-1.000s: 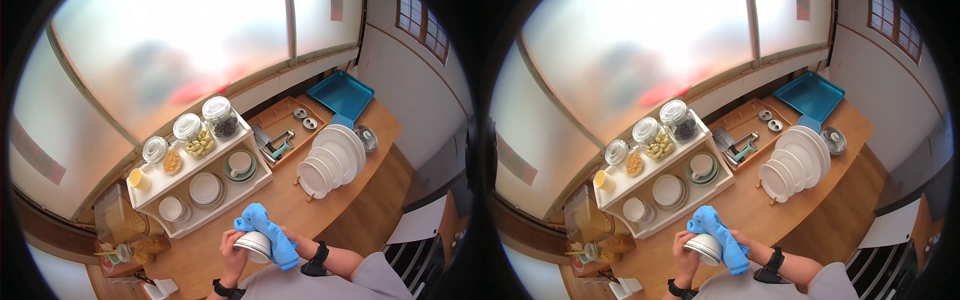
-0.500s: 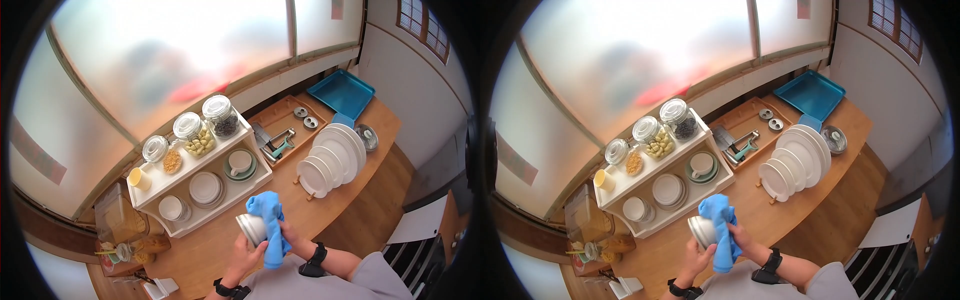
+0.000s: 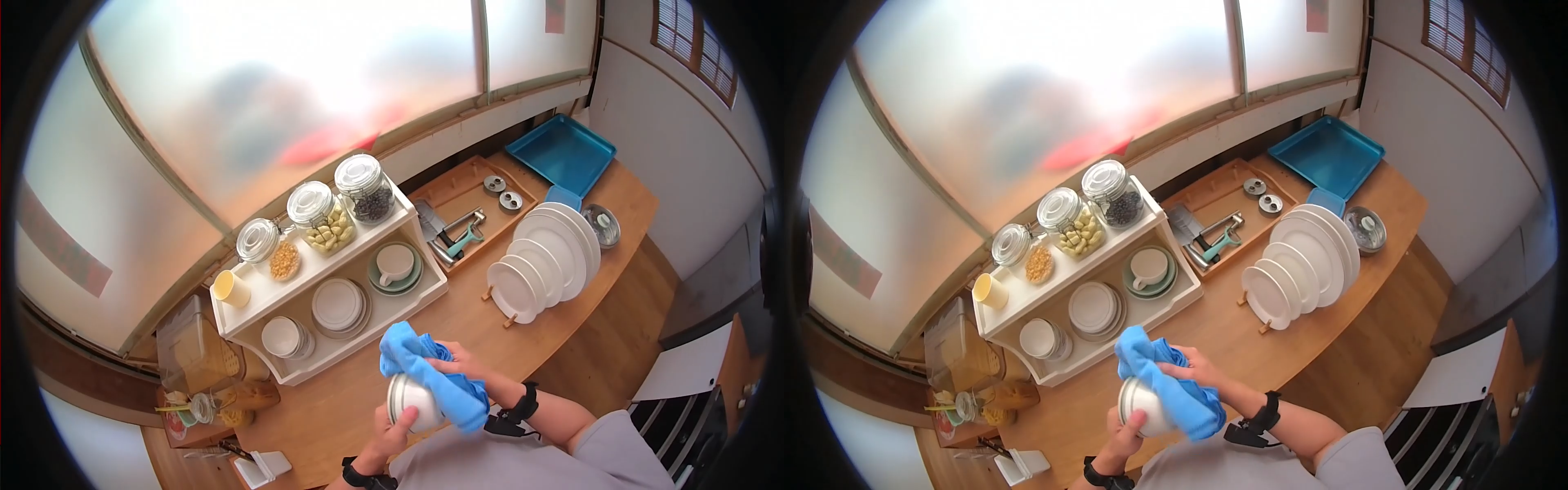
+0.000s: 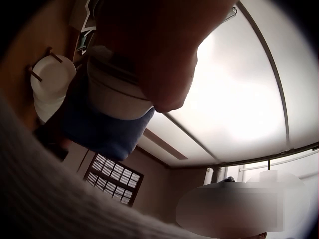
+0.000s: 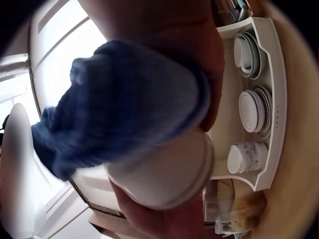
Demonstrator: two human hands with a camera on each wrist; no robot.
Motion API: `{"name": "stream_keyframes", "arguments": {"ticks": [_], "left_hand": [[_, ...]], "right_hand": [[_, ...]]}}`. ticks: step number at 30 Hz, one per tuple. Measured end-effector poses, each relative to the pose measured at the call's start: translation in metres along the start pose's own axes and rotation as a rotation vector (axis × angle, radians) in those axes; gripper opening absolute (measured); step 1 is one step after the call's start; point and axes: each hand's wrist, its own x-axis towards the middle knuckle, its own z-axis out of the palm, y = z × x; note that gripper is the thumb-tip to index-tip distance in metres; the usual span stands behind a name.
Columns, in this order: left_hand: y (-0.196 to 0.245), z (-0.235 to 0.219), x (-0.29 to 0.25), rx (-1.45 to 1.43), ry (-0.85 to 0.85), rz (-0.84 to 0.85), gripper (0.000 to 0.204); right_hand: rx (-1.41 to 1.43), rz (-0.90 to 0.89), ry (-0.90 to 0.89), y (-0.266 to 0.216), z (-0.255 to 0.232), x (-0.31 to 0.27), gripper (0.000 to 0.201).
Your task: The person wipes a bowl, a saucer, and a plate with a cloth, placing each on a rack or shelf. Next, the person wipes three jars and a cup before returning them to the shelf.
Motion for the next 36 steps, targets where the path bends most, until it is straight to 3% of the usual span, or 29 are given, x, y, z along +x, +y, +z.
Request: {"name": "stream_keyframes", "arguments": {"ticks": [1,3,5,7,9,11,13,14,16,17,18,21,23,24,26,27,29,33,35,36], "left_hand": [[0.002,0.004,0.002,-0.115,0.066,0.041,0.045],[0.003,0.006,0.010,-0.146,0.136,0.068,0.047],[0.006,0.009,0.018,-0.109,0.338,0.217,0.047],[0.006,0.005,0.026,-0.087,0.365,0.235,0.045],[0.004,0.001,0.030,0.094,0.409,0.245,0.041],[0.005,0.004,0.030,0.155,0.412,0.213,0.035],[0.002,0.009,0.031,0.216,0.404,0.184,0.029],[-0.003,0.010,0.029,0.224,0.324,0.187,0.027],[-0.038,-0.010,0.014,0.225,0.123,0.164,0.022],[-0.034,-0.008,0.014,0.225,0.120,0.161,0.022],[-0.027,-0.003,0.013,0.253,0.082,0.137,0.023],[-0.022,-0.003,0.009,0.226,0.045,0.071,0.026],[-0.030,-0.006,0.008,-0.059,0.213,-0.024,0.028],[-0.036,-0.010,0.009,-0.059,0.213,-0.023,0.028],[-0.053,-0.029,0.010,0.036,0.400,0.018,0.030],[-0.062,-0.041,0.010,0.039,0.410,0.019,0.030],[-0.084,-0.070,0.007,0.235,0.548,-0.039,0.030],[-0.139,-0.143,-0.017,0.515,0.623,-0.167,0.032],[-0.158,-0.170,-0.030,0.659,0.658,-0.084,0.036],[-0.163,-0.182,-0.037,0.918,0.651,-0.132,0.036]], "right_hand": [[0.077,0.069,0.046,0.007,-0.001,0.001,0.033],[0.098,0.039,0.078,0.037,-0.001,-0.005,0.033],[0.253,0.204,0.211,0.044,0.010,-0.014,0.029],[0.198,0.207,0.181,0.051,0.007,-0.021,0.025],[-0.223,-0.152,0.259,0.041,0.011,-0.026,0.027],[-0.351,-0.203,0.323,0.013,0.020,-0.031,0.028],[-0.517,-0.264,0.253,-0.010,0.024,-0.035,0.028],[-0.550,-0.418,0.312,-0.012,0.027,-0.030,0.028],[-0.559,-0.439,0.357,-0.009,0.021,-0.018,0.028],[-0.569,-0.457,0.394,-0.005,0.016,-0.012,0.029],[-0.424,-0.377,0.353,0.002,0.011,-0.006,0.030],[-0.364,-0.214,0.292,0.020,-0.002,0.000,0.031],[-0.370,-0.179,0.286,0.043,-0.018,0.004,0.032],[-0.587,-0.165,0.266,0.062,-0.034,0.005,0.033],[-0.969,-0.148,0.221,0.074,-0.054,-0.003,0.034],[-0.965,-0.150,0.211,0.079,-0.064,-0.010,0.034],[-1.197,0.018,0.188,0.095,-0.085,-0.026,0.034],[-1.318,0.107,0.198,0.109,-0.115,-0.050,0.036],[-1.380,0.124,0.297,0.125,-0.127,-0.056,0.037],[-1.391,0.146,0.300,0.132,-0.131,-0.058,0.041]]}}
